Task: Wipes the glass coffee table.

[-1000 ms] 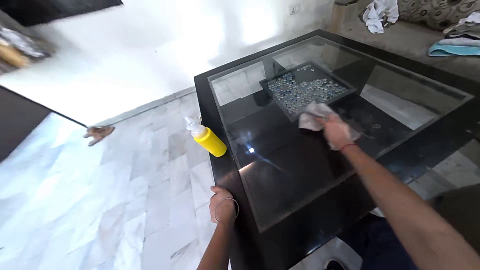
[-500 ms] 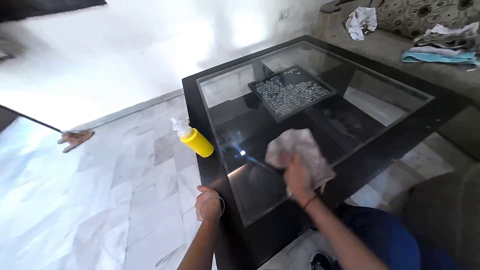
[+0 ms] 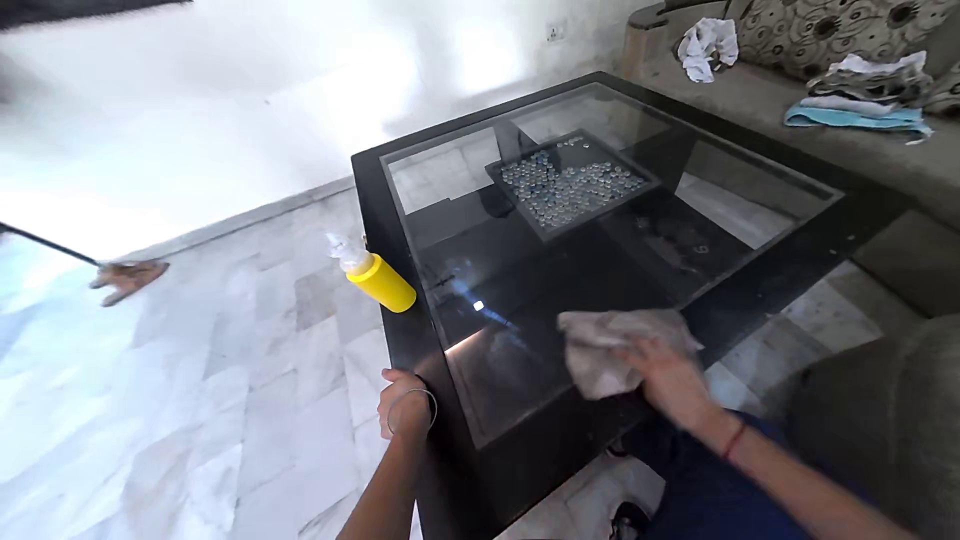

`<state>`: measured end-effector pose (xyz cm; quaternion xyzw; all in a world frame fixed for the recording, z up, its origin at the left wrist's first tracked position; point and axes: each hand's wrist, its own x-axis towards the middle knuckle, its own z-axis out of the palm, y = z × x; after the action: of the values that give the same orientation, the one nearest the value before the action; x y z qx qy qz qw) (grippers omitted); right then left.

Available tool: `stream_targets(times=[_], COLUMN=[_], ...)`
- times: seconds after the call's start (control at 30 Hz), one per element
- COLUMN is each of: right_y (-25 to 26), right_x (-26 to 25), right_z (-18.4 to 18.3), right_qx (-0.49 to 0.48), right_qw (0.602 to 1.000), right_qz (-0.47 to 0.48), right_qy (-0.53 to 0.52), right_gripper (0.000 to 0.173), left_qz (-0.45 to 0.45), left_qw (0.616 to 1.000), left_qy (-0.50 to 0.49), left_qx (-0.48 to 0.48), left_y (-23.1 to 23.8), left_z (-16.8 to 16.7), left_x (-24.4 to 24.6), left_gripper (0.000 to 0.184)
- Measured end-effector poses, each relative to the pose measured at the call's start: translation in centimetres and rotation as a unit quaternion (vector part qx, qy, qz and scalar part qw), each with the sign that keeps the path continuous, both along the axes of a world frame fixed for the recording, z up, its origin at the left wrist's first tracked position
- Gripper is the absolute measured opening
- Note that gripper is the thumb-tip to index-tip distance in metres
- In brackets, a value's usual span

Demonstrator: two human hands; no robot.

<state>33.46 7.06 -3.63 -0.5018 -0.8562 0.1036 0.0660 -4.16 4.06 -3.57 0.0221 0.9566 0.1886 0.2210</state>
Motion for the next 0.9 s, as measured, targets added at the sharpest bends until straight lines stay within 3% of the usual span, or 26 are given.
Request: stream_targets(times=[0.1, 0.23, 0.33, 0.43, 0.53, 0.6, 0.7, 0.8, 0.9], right_y=[6.9, 11.9, 11.3, 7.8, 1.3, -3.8, -11.8, -16.3, -15.7], right_x=[7.5, 13.8, 12.4, 7.5, -0.2, -5.7, -12.8, -16.3, -15.9], right_z=[0.4, 0.1, -0.3, -0.3, 1.3, 2.0, 1.5, 1.1, 1.2], right_qx=[-0.001, 0.007, 0.01, 0.007, -0.068, -0.121, -0.126, -0.094, -0.1], right_qw=[0.984, 0.941, 0.924, 0.917, 0.934, 0.956, 0.98, 0.984, 0.982], right_qz=[-0.176, -0.338, -0.381, -0.396, -0.349, -0.264, -0.115, 0.001, 0.076], right_qy=[-0.039, 0.01, 0.036, 0.046, 0.042, 0.036, 0.099, 0.151, 0.139], right_gripper=[0.059, 0.052, 0.05, 0.052, 0.055, 0.058, 0.059, 0.049, 0.051], left_qz=[-0.003, 0.009, 0.009, -0.002, -0.013, -0.024, -0.024, -0.022, -0.012], left_qw=[1.0, 1.0, 1.0, 1.0, 1.0, 1.0, 0.999, 0.999, 0.999], left_qy=[-0.002, -0.008, -0.002, 0.004, 0.012, 0.016, 0.023, 0.025, 0.029], left_qx=[0.001, 0.007, 0.002, -0.004, -0.009, -0.011, -0.004, -0.003, -0.007], left_y=[0.0, 0.0, -0.1, -0.1, -0.2, -0.2, -0.3, -0.1, 0.0], left_z=[0.1, -0.1, -0.2, -0.6, -0.5, -0.4, -0.5, -0.6, -0.8], left_x=[0.1, 0.1, -0.1, -0.2, -0.1, 0.0, 0.0, -0.2, -0.3], left_gripper=[0.082, 0.085, 0.084, 0.084, 0.082, 0.081, 0.081, 0.08, 0.08])
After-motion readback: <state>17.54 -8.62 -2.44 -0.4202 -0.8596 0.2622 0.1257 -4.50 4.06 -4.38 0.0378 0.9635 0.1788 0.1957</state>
